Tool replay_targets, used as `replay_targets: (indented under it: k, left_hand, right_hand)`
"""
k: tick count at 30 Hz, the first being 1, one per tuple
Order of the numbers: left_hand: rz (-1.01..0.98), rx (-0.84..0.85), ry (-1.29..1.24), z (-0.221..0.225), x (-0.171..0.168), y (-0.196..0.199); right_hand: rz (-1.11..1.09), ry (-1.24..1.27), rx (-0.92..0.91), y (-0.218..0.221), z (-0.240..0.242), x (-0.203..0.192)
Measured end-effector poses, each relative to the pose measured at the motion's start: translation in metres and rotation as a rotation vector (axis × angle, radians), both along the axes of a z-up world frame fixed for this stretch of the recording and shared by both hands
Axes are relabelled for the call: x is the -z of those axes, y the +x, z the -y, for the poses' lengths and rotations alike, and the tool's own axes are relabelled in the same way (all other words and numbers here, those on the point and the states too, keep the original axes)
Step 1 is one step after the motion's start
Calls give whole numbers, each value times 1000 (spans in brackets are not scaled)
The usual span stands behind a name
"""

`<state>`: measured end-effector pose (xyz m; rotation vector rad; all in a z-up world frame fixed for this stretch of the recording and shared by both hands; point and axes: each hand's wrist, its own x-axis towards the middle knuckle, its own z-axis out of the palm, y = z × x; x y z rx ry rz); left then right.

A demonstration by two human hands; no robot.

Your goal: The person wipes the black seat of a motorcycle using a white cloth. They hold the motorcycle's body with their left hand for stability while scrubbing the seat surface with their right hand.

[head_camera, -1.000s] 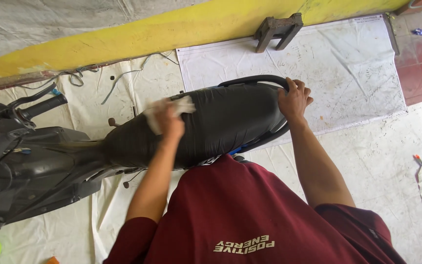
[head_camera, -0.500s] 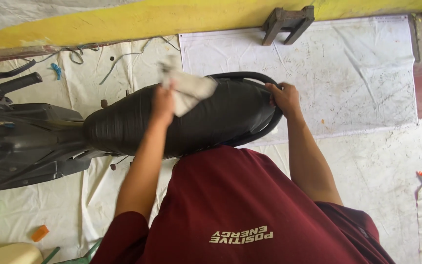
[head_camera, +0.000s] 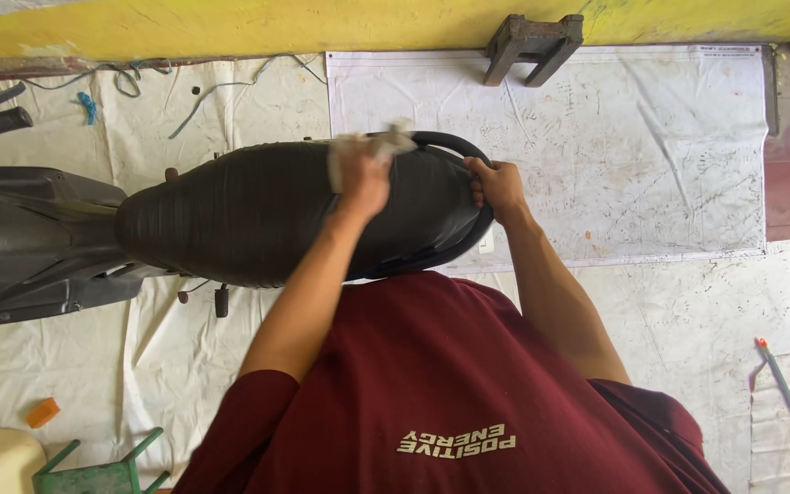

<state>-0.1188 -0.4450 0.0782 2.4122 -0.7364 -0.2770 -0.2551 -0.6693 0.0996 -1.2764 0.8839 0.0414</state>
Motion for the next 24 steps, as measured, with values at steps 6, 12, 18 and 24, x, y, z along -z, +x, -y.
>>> replay_targets:
  k: [6,12,18,24]
  left_hand:
    - [-179,342,-678,41,15,-96]
    - [-1128,5,-736,-36,47,-86]
    - [-493,-582,-1239,-144,-26,17]
    - [-31,-507,-353,-150,16,52]
  right_hand:
    - [33,-338,-75,-6,4,30]
    - [-130,-412,-21,0,-10,-5]
    - [-208,-455,-43,0,-15,-18]
    - [-186,-511,-31,5,-16,-22]
